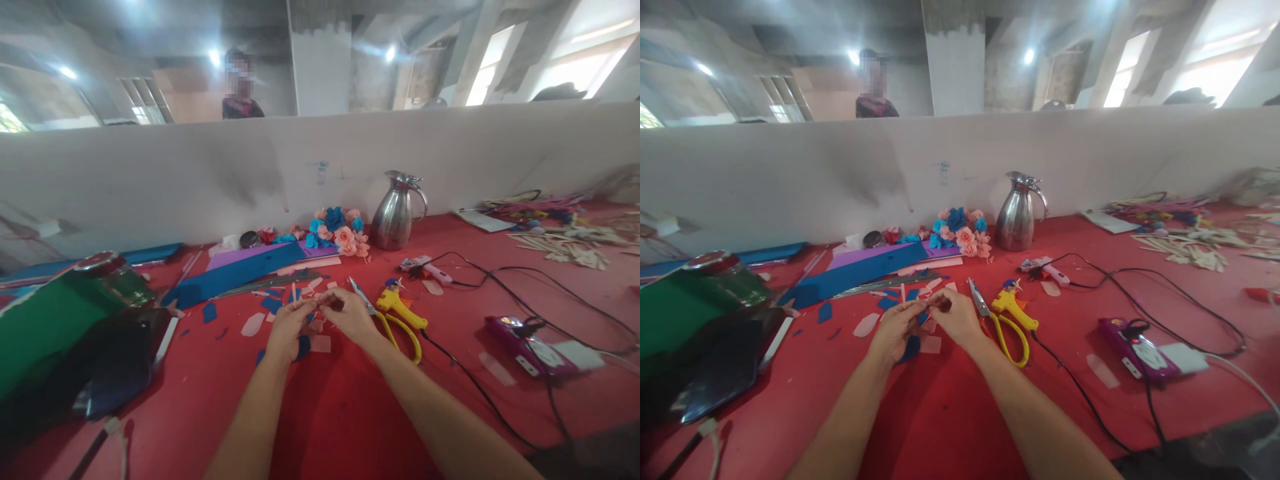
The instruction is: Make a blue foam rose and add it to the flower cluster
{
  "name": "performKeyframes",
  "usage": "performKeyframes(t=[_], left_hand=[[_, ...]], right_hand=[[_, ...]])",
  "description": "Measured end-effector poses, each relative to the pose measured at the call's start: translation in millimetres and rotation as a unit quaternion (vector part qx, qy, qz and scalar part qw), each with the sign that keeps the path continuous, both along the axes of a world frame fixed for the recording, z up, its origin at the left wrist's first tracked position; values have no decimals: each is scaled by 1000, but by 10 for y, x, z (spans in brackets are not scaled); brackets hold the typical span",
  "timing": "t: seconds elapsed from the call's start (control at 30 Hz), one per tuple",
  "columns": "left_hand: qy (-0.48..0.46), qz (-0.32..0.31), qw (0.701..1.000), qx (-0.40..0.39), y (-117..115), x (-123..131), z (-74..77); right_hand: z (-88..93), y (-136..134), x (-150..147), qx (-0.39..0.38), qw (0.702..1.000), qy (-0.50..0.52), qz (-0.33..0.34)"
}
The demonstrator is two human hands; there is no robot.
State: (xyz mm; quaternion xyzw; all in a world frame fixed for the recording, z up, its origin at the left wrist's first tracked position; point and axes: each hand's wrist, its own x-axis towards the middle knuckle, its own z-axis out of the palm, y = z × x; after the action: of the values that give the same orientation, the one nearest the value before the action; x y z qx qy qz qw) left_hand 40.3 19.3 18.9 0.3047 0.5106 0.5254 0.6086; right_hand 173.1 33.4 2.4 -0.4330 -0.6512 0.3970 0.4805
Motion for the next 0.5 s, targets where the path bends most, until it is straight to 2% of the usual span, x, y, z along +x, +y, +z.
performKeyframes(t=[0.1, 0.2, 0.27, 0.33, 0.5], left_hand=[[20, 5, 1000, 10, 1, -7, -3], [56, 22, 998, 27, 2, -16, -1], [66, 27, 997, 32, 0, -19, 2], [67, 17, 997, 36, -1, -20, -7], [26, 1, 999, 30, 28, -34, -113]], right_hand=[[82, -82, -6, 71, 991, -107, -45], [173, -155, -14, 159, 962, -198, -100], [196, -171, -20, 198, 946, -234, -109], [182, -159, -26, 211, 939, -249, -110], [93, -99, -34, 186, 945, -245, -108]])
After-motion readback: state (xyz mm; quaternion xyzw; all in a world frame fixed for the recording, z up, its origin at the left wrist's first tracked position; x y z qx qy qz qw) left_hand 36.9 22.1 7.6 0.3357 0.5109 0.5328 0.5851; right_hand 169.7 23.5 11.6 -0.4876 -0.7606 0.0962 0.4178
